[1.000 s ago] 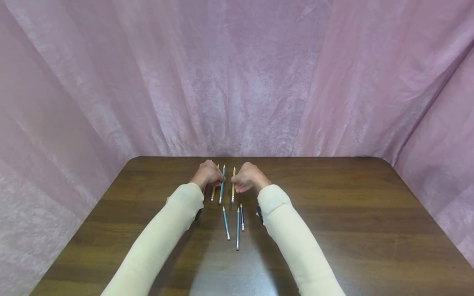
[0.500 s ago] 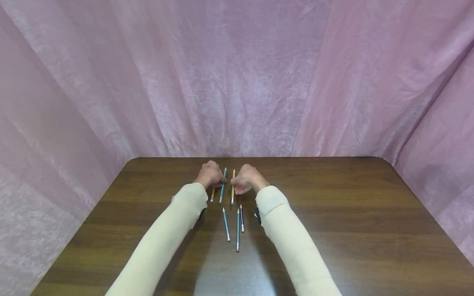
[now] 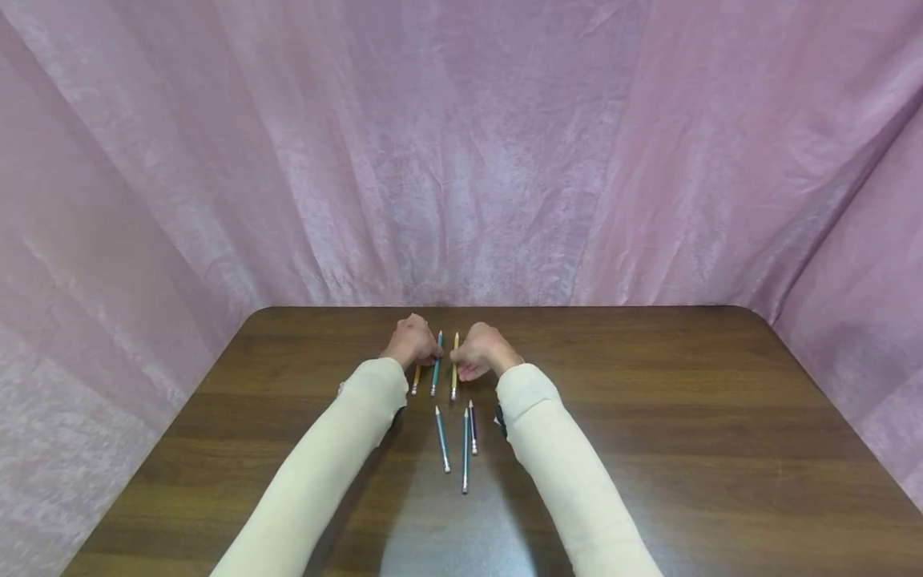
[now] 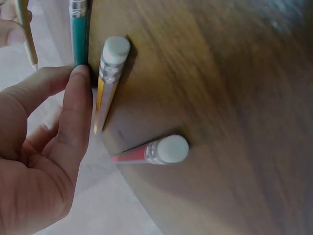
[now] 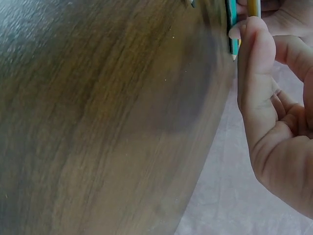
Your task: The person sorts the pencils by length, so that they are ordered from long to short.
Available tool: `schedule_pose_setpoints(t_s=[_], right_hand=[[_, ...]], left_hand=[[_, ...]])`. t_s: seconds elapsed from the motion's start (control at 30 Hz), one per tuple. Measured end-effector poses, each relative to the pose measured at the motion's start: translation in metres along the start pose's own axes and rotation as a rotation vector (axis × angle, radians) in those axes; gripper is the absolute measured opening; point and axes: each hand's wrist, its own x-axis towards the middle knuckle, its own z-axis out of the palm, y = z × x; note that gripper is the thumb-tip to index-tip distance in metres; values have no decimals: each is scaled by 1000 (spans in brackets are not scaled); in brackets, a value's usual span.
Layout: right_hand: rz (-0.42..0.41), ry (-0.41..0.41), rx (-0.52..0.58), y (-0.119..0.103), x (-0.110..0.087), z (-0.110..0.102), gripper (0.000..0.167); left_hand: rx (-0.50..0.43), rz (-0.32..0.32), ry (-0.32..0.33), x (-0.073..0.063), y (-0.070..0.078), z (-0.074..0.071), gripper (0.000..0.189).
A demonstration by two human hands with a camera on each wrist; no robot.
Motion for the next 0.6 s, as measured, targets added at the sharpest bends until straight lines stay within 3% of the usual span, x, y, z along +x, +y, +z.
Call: schedule_pose_setpoints(t_s=[0.6], right_hand=[[39,17,-31,1,17,9,18]], left_hand=[[5,-2,4,7,-3,4,13]])
